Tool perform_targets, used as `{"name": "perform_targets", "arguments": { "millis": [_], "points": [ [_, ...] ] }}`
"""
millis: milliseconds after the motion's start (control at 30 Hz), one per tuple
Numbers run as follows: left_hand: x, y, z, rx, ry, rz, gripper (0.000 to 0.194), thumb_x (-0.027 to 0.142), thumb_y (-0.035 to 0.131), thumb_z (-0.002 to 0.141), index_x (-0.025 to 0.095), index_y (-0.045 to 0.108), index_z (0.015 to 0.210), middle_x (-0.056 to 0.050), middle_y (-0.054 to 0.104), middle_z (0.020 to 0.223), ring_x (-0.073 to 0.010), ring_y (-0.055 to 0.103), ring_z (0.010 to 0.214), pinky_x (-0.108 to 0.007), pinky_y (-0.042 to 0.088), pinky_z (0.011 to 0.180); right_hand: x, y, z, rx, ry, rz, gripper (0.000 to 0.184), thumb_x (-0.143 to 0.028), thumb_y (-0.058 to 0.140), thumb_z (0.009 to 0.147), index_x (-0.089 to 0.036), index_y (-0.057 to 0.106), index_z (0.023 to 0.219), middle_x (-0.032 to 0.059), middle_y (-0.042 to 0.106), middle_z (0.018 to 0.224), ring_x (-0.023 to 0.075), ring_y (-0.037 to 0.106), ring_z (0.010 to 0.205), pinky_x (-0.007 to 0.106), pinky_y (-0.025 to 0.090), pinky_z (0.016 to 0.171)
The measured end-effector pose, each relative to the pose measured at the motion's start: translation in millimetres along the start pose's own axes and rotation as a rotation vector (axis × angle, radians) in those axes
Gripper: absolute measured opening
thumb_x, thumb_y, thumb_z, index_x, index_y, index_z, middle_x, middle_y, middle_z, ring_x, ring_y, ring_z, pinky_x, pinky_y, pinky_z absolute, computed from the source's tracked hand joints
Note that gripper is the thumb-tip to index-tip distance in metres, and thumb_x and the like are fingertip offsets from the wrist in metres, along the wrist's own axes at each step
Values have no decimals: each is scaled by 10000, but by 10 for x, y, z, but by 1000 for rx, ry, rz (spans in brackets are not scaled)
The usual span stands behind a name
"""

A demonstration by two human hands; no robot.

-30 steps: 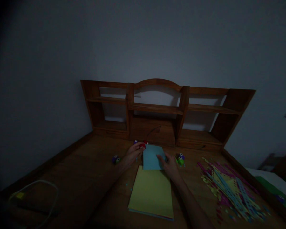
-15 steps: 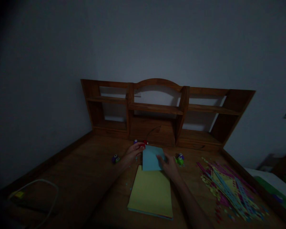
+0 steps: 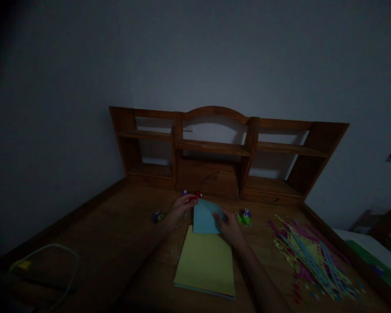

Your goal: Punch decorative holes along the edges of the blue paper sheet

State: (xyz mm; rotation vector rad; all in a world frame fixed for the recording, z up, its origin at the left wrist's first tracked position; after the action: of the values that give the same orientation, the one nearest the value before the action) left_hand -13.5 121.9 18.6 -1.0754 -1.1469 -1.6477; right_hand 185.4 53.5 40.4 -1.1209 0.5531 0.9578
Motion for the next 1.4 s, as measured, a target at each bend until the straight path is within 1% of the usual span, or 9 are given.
{"name": "perform_targets", "arguments": {
  "millis": [167,367,633,833,1000,1100,1167,1267,1400],
  "points": [
    [85,73,-81,-21,-11,16,383,386,813,673,165,722,973,-102,705,978,-213,633,881,-289,457,753,29,39,0,-16,23,23,456,-550,526,858,-130,703,849,43,676,731,196,579,637,262,432,561],
    [93,145,-122,-13,2,-2,360,358,842,636,159,732,915,-111,711,925,-216,635,841,-306,456,751,-19,48,-15,-12,19,-40,453,-541,522,855,-134,671,721,39,643,640,185,560,587,256,398,521],
    [18,26,-95,35,-16,4,303,340,825,659,179,747,903,-92,713,918,-214,634,835,-296,446,728,-61,35,-29,-1,51,22,459,-570,556,820,-132,685,774,65,691,706,214,602,630,281,461,546],
    [-17,-5,-70,46,-55,-32,333,342,847,622,175,747,893,-86,710,900,-205,632,802,-279,441,680,-76,28,-37,3,94,83,496,-588,575,812,-117,708,892,109,730,840,265,660,743,331,517,637],
    [-85,24,-105,13,-94,-52,383,394,816,674,199,724,990,-94,700,1016,-203,641,865,-253,431,647,-22,28,-28,16,93,102,500,-600,571,817,-120,700,874,105,729,841,256,660,735,323,519,637],
    [-73,38,-130,1,-95,-89,413,435,793,696,204,714,1030,-79,706,966,-184,636,800,-235,399,587,52,2,-20,49,107,105,510,-607,567,815,-118,702,872,102,728,830,254,658,723,316,515,617],
    [-47,10,-131,25,-88,-119,438,461,785,700,201,708,1044,-70,708,933,-156,618,724,-227,379,556,127,-27,-14,79,140,93,528,-621,575,799,-112,707,857,105,725,797,254,655,695,311,507,581],
    [-10,-78,-107,89,-75,-167,438,491,763,719,198,703,1039,-73,703,1006,-112,586,667,-214,373,544,210,-61,-4,108,165,94,550,-640,594,772,-109,712,856,109,726,785,257,659,686,307,504,559],
    [5,-147,-58,119,-45,-281,375,463,767,728,193,701,979,-77,694,1063,-122,610,753,-203,401,571,241,-80,-2,117,162,99,537,-642,606,767,-121,713,842,102,727,786,251,661,682,298,505,555]
  ]
}}
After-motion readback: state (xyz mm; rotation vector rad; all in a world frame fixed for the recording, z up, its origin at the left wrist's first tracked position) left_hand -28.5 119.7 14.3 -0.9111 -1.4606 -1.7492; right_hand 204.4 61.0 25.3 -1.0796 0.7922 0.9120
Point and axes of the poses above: each hand's wrist, its own z-axis towards the middle knuckle, its own y-axis out of the palm, x = y × z, the point moved 9 cm from there along z, towards the middle knuckle
